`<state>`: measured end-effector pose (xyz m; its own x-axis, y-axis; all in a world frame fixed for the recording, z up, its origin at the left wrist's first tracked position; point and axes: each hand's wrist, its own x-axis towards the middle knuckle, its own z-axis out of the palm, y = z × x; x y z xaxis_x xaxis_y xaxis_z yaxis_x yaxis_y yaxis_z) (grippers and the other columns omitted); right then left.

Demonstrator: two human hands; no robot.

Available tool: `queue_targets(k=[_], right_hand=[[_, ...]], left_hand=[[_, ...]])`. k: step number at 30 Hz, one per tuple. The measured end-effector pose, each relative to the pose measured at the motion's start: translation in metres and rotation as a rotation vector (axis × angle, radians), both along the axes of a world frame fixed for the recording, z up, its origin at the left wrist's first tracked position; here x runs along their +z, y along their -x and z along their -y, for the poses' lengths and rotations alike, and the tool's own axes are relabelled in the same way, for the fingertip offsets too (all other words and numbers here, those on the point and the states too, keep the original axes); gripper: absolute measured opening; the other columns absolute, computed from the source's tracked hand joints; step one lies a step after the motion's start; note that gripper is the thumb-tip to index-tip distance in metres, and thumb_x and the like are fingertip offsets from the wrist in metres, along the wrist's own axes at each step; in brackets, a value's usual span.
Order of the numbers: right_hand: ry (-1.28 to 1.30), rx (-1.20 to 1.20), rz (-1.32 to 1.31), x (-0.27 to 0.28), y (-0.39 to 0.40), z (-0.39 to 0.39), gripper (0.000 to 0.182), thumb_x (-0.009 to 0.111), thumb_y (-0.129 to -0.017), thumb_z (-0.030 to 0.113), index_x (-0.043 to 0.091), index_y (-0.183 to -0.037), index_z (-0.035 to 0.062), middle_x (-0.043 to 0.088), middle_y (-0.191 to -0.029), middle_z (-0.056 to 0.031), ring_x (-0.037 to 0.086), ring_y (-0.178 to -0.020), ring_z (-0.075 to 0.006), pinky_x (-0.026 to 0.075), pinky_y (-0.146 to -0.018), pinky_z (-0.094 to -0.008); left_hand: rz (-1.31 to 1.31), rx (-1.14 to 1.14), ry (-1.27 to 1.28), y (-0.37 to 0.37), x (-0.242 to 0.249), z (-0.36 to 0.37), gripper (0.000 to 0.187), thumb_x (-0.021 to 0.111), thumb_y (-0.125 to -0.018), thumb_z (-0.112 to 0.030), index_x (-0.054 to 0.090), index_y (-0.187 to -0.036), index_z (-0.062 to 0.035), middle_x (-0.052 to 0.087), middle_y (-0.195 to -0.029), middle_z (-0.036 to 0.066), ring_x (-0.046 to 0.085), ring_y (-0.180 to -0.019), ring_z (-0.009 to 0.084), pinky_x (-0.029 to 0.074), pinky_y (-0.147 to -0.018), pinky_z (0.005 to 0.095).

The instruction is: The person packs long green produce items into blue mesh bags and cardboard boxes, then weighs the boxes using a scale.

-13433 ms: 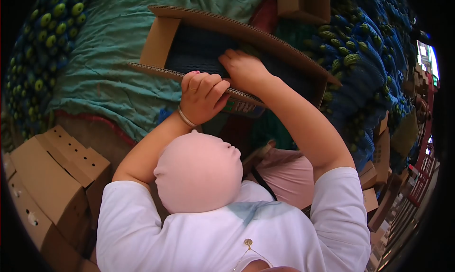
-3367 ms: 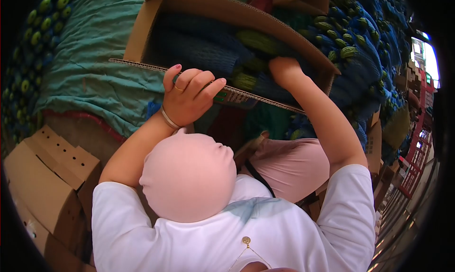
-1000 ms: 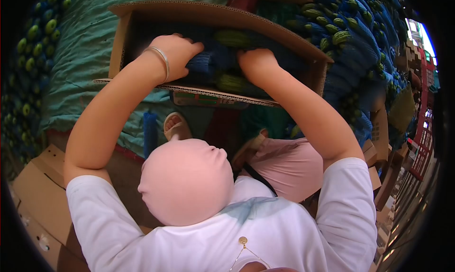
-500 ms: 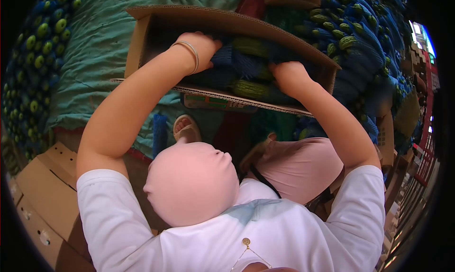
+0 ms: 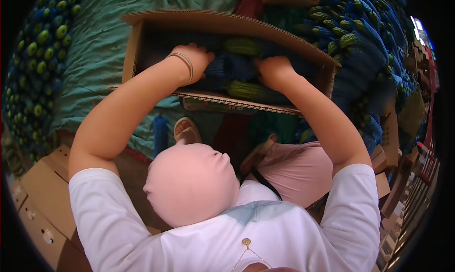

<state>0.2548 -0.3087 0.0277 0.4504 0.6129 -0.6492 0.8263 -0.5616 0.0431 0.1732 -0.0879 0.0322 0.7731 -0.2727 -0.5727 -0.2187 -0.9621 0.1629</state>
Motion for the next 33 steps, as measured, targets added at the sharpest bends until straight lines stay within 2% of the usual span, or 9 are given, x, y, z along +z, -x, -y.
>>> queue_targets(k=[4,6,12,19,21,24,27,31,33], right_hand=[[-0.074,-0.034,0.002,0.002,0.005,0.004,0.04,0.059,-0.077,0.015,0.057,-0.118,0.0137,0.067,-0.094,-0.0122,0.065,-0.088,-0.0299,0.052,-0.073,-0.041],[-0.061,-0.026,0.005,0.003,0.005,0.006,0.038,0.058,-0.078,0.015,0.059,-0.116,0.0134,0.067,-0.093,-0.0123,0.065,-0.088,-0.0299,0.051,-0.074,-0.0408],[-0.226,-0.055,0.065,-0.012,0.006,0.017,0.039,0.064,-0.078,0.028,0.057,-0.112,0.0113,0.067,-0.083,-0.0137,0.065,-0.08,-0.0321,0.051,-0.068,-0.0439],[-0.2,-0.02,0.054,-0.019,0.01,0.014,0.037,0.064,-0.079,0.028,0.056,-0.11,0.0101,0.066,-0.086,-0.0128,0.065,-0.08,-0.0309,0.052,-0.068,-0.0432],[-0.223,-0.054,0.044,-0.016,0.008,0.017,0.035,0.062,-0.08,0.027,0.056,-0.11,0.0092,0.065,-0.09,-0.0137,0.065,-0.082,-0.0315,0.052,-0.069,-0.0428],[-0.241,-0.017,0.019,-0.024,0.01,0.023,0.033,0.061,-0.082,0.025,0.056,-0.11,0.0086,0.064,-0.095,-0.0155,0.064,-0.084,-0.0328,0.052,-0.07,-0.0428],[-0.234,-0.033,0.014,-0.031,0.011,0.024,0.033,0.06,-0.083,0.023,0.056,-0.113,0.0091,0.063,-0.097,-0.0167,0.063,-0.085,-0.0339,0.051,-0.072,-0.0432],[-0.248,-0.139,0.03,-0.003,0.017,0.029,0.032,0.059,-0.085,0.023,0.057,-0.114,0.0083,0.063,-0.1,-0.0148,0.063,-0.086,-0.0329,0.051,-0.074,-0.0424],[-0.751,-0.104,-0.037,0.037,0.022,0.056,0.018,0.056,-0.086,0.017,0.06,-0.1,0.0067,0.064,-0.097,-0.0118,0.064,-0.088,-0.0305,0.052,-0.074,-0.0392]], left_hand=[[0.041,0.007,-0.051,-0.003,0.002,0.008,0.044,0.067,-0.077,-0.019,0.054,-0.118,-0.0081,0.057,-0.113,0.012,0.055,-0.108,0.0291,0.048,-0.088,0.0401],[-0.17,-0.052,-0.201,-0.014,0.003,0.018,0.041,0.064,-0.078,-0.017,0.055,-0.116,-0.0058,0.061,-0.112,0.014,0.058,-0.105,0.0307,0.049,-0.086,0.0403],[-0.343,-0.206,-0.264,-0.034,-0.008,0.024,0.043,0.063,-0.076,-0.018,0.055,-0.116,-0.0022,0.062,-0.112,0.019,0.061,-0.102,0.0327,0.049,-0.085,0.0416],[-0.16,-0.11,-0.35,-0.016,-0.027,0.039,0.04,0.063,-0.076,-0.019,0.054,-0.111,-0.0014,0.061,-0.11,0.016,0.059,-0.104,0.0309,0.05,-0.083,0.0424],[0.148,-0.077,-0.229,-0.001,-0.024,0.028,0.04,0.067,-0.075,-0.02,0.053,-0.11,-0.0038,0.059,-0.106,0.014,0.059,-0.103,0.0305,0.05,-0.08,0.0429],[0.337,-0.082,-0.041,0.01,0.011,0.01,0.044,0.071,-0.074,-0.023,0.052,-0.11,-0.0069,0.057,-0.104,0.014,0.06,-0.097,0.0317,0.05,-0.079,0.0437],[0.111,0.14,-0.027,0.007,0.001,0.003,0.044,0.072,-0.074,-0.026,0.052,-0.109,-0.0093,0.057,-0.104,0.016,0.06,-0.091,0.0336,0.05,-0.08,0.0425],[0.193,0.2,0.002,0.002,0.008,0.0,0.035,0.07,-0.077,-0.025,0.055,-0.104,-0.007,0.059,-0.098,0.014,0.06,-0.085,0.0326,0.05,-0.077,0.0405],[0.153,0.273,0.269,0.009,0.037,-0.021,0.028,0.067,-0.08,-0.025,0.055,-0.094,-0.0046,0.059,-0.087,0.011,0.059,-0.077,0.0298,0.048,-0.069,0.0376]])
